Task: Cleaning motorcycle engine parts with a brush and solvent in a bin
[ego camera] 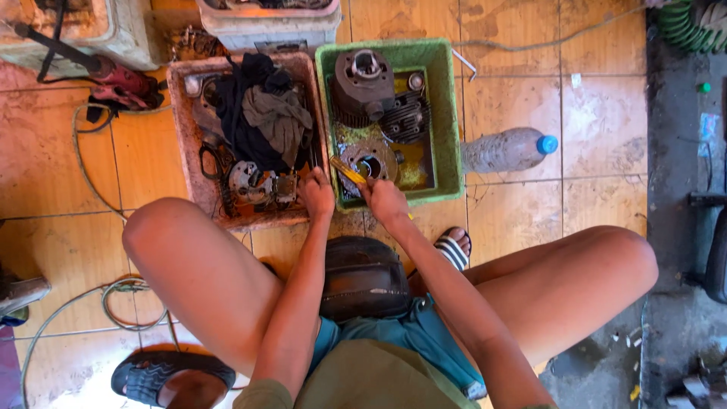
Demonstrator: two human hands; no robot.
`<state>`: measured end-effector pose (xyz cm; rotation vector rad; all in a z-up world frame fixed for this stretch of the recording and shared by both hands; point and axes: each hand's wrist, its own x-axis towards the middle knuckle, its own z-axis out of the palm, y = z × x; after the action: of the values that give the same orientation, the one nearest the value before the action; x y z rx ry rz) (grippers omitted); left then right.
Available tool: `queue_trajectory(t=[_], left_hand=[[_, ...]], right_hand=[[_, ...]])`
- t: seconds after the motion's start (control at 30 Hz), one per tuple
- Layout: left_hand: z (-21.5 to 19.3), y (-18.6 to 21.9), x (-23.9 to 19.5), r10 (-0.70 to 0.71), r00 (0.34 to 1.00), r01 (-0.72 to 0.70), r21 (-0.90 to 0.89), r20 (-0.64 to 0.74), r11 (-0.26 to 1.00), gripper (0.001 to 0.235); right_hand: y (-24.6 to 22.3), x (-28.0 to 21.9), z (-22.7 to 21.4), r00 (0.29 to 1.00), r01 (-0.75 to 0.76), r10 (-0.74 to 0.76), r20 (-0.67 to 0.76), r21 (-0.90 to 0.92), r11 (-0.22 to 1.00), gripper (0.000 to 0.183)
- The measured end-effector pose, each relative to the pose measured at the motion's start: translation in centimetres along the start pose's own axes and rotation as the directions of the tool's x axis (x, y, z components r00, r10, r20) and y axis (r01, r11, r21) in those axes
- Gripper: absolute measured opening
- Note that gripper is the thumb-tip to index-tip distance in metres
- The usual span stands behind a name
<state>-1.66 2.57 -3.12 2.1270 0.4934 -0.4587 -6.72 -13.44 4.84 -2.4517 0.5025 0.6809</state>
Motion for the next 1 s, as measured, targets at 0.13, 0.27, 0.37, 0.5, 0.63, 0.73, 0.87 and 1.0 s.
queue_trajectory(t=[0.13,0.27,0.37,0.5,0.63,0.73,0.87,1.0], left_hand=[[-0.1,0.9,-0.2,-0.014,1.0,0.015,0.047,-0.008,0.999,0.064],[0.5,0.6,-0.5,0.006,1.0,-0.005,0.093,-0.015,0.996,0.066],[1.4,0.0,0.6,0.034,0.999,-0.032,0.121,-0.013,0.992,0.073],[0.8,0.7,-0.1,0.028,1.0,-0.027,0.074,-0.013,0.997,0.071],[1.4,0.5,0.2,0.041,0.999,-0.041,0.06,-0.011,0.997,0.076],[1.4,-0.1,0.7,0.001,1.0,0.001,0.163,-0.011,0.987,0.072],[1.6,0.3,0.6,0.011,0.999,-0.003,0.167,-0.046,0.986,0.072],[1.4,0.5,0.2,0.013,0.999,-0.008,0.148,-0.036,0.989,0.073]], right_hand=[[-1.7,-4.7,-5.2,0.993,-0.06,0.066,0.095,-0.061,0.996,0.051],[1.5,-4.6,-4.9,0.983,-0.165,0.176,0.046,-0.19,0.968,0.047],[3.4,-2.0,-1.7,0.98,-0.199,0.2,-0.023,-0.245,0.949,0.059],[1.1,-1.4,-0.4,0.982,-0.187,0.18,-0.058,-0.149,0.971,0.059],[2.2,-2.8,-1.7,0.966,-0.259,0.259,-0.023,-0.164,0.952,0.07],[3.6,-4.6,-1.8,0.953,-0.296,0.302,0.016,-0.153,0.943,0.057],[4.8,-3.2,-0.6,0.943,-0.332,0.32,-0.091,-0.186,0.925,0.059],[2.5,-2.0,0.1,0.954,-0.299,0.29,-0.073,-0.194,0.934,0.063]])
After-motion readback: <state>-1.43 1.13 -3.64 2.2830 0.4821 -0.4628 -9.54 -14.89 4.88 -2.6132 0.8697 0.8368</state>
